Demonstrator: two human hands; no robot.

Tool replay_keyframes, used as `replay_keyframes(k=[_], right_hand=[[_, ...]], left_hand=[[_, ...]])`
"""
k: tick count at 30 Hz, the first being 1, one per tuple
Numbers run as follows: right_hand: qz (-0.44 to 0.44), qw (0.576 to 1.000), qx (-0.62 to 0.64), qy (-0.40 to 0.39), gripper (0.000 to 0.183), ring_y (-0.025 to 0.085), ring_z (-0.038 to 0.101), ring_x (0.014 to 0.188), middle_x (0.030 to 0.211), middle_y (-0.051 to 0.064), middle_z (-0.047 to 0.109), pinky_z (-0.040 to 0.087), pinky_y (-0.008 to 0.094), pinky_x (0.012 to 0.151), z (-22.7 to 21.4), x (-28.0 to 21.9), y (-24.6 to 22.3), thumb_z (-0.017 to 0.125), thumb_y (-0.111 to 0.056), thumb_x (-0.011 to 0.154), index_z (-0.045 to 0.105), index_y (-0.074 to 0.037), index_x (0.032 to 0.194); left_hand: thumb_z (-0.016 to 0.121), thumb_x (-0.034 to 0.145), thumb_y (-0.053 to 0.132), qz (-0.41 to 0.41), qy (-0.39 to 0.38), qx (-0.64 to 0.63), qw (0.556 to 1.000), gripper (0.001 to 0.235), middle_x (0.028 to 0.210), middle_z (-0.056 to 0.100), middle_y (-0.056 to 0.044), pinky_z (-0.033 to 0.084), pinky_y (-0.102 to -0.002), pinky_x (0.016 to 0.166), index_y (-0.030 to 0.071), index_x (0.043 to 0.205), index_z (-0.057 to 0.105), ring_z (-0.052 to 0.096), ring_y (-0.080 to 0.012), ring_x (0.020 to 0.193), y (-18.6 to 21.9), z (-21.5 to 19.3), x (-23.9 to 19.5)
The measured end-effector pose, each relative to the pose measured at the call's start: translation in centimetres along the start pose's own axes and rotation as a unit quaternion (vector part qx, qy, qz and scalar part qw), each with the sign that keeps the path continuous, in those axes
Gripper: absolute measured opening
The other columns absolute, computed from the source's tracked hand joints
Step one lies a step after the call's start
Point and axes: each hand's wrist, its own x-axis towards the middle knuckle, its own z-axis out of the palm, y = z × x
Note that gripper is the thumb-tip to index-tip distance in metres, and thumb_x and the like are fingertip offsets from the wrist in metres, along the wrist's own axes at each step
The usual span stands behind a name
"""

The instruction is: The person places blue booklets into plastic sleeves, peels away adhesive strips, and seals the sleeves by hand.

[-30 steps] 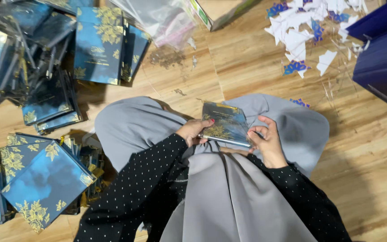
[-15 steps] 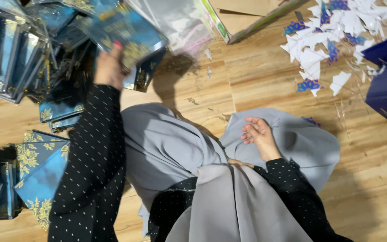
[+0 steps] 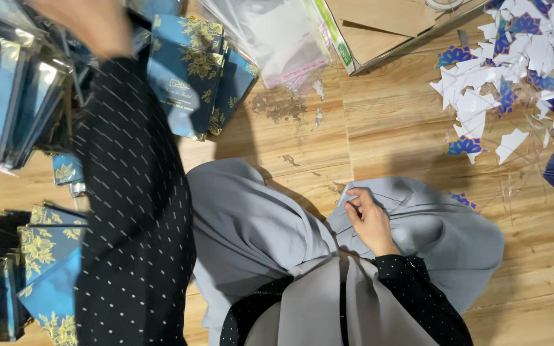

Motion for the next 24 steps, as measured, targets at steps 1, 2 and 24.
replay_keyframes(k=[1, 2, 24], right_hand=[[0.011, 1.0, -0.006, -0.013, 0.029, 0.029, 0.061, 0.09, 0.092, 0.004, 0.067, 0.048, 0.044, 0.077, -0.3, -0.1, -0.8, 0.055, -0.028, 0.084, 0.05, -0.023, 0.112], [0.023, 0.999, -0.012, -0.027, 0.028, 0.032, 0.06, 0.093, 0.094, 0.006, 0.067, 0.047, 0.046, 0.081, -0.6, -0.4, -1.6, 0.054, -0.027, 0.085, 0.05, -0.021, 0.112], [-0.103, 0.956, 0.275, 0.001, 0.017, 0.019, 0.059, 0.07, 0.078, 0.009, 0.063, 0.048, 0.033, 0.068, 0.4, 0.1, 1.1, 0.057, -0.016, 0.086, 0.057, -0.006, 0.1]], left_hand=[[0.088, 0.094, 0.028, -0.013, 0.043, 0.008, 0.999, 0.09, 0.141, 0.011, -0.012, 0.018, -0.043, 0.113, 0.014, 0.142, 0.013, 0.018, -0.0345, 0.133, 2.1, -0.7, -2.5], [0.094, 0.094, 0.031, -0.026, 0.086, 0.016, 0.996, 0.104, 0.149, 0.004, -0.012, 0.014, -0.045, 0.12, 0.016, 0.148, 0.007, 0.013, -0.0364, 0.141, 4.8, -1.9, -2.8], [0.08, 0.064, 0.058, -0.254, -0.283, -0.176, 0.908, 0.038, 0.067, 0.062, -0.001, 0.048, -0.032, 0.066, 0.024, 0.077, 0.068, 0.063, -0.0175, 0.069, 11.0, -8.1, -20.2]])
